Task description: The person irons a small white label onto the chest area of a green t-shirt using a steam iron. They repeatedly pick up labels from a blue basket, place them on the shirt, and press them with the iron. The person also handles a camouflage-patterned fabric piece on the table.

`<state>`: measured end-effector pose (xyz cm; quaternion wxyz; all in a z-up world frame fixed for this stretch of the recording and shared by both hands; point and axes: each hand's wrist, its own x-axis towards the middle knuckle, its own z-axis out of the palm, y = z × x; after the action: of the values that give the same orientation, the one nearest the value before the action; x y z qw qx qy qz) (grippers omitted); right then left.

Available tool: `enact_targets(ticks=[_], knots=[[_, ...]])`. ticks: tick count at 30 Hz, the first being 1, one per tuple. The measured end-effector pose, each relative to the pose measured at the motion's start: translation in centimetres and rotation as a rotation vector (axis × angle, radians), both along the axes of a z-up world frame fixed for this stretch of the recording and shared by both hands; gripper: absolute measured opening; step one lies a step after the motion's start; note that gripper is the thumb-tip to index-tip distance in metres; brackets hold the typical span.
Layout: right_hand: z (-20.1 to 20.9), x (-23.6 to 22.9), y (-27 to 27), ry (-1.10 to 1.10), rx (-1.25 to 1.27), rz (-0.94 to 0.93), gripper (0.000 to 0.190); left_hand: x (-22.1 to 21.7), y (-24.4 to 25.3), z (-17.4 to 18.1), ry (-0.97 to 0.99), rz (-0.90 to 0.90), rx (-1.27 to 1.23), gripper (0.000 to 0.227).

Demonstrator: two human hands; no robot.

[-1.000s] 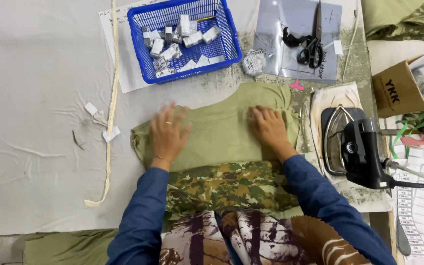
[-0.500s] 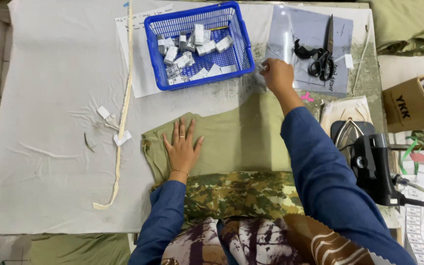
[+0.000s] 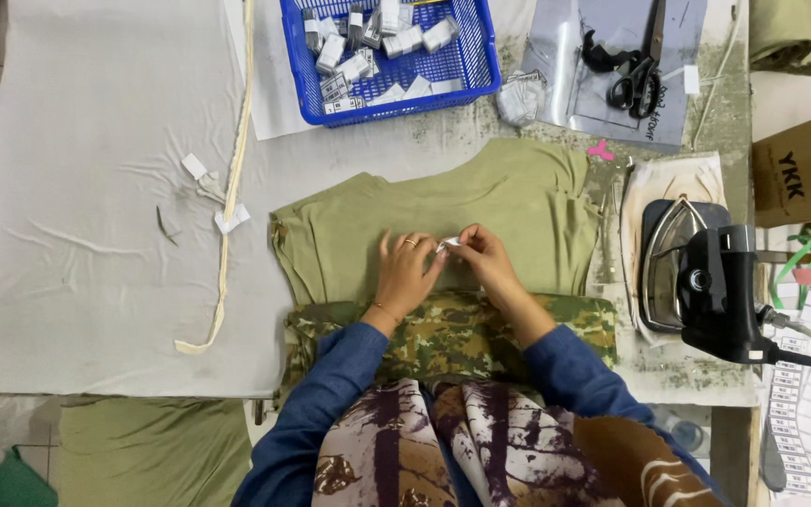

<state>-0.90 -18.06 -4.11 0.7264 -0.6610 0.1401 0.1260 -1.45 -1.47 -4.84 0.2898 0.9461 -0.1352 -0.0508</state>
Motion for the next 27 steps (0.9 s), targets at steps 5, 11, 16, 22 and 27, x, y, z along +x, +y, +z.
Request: enact_targets(ticks=[5, 11, 16, 22, 27], knots=[[0.8, -1.1, -0.4, -0.011, -0.076, 0.046, 0.018, -0.6, 0.8, -0.6, 0.001, 0.002, 0.000, 0.018], [-0.1, 0.3, -1.6, -0.092, -0.460, 0.210, 0.025, 0.6, 1.4, 2.7, 0.053, -0.043, 0.056, 0.018], [1.3, 2.6, -0.8, -0.146, -0.700, 0.327, 0.028, 2.5, 2.0, 2.4, 0.115, 0.134, 0.090, 0.022], [5.5, 2.7, -1.1, -0.074, -0.988, 0.343, 0.036, 1.6, 2.3, 4.4, 0.093, 0.307, 0.058, 0.069], [5.3, 2.5, -1.4, -0.075, -0.971, 0.302, 0.041, 1.7, 2.5, 4.9, 0.151, 0.364, 0.058, 0.085]])
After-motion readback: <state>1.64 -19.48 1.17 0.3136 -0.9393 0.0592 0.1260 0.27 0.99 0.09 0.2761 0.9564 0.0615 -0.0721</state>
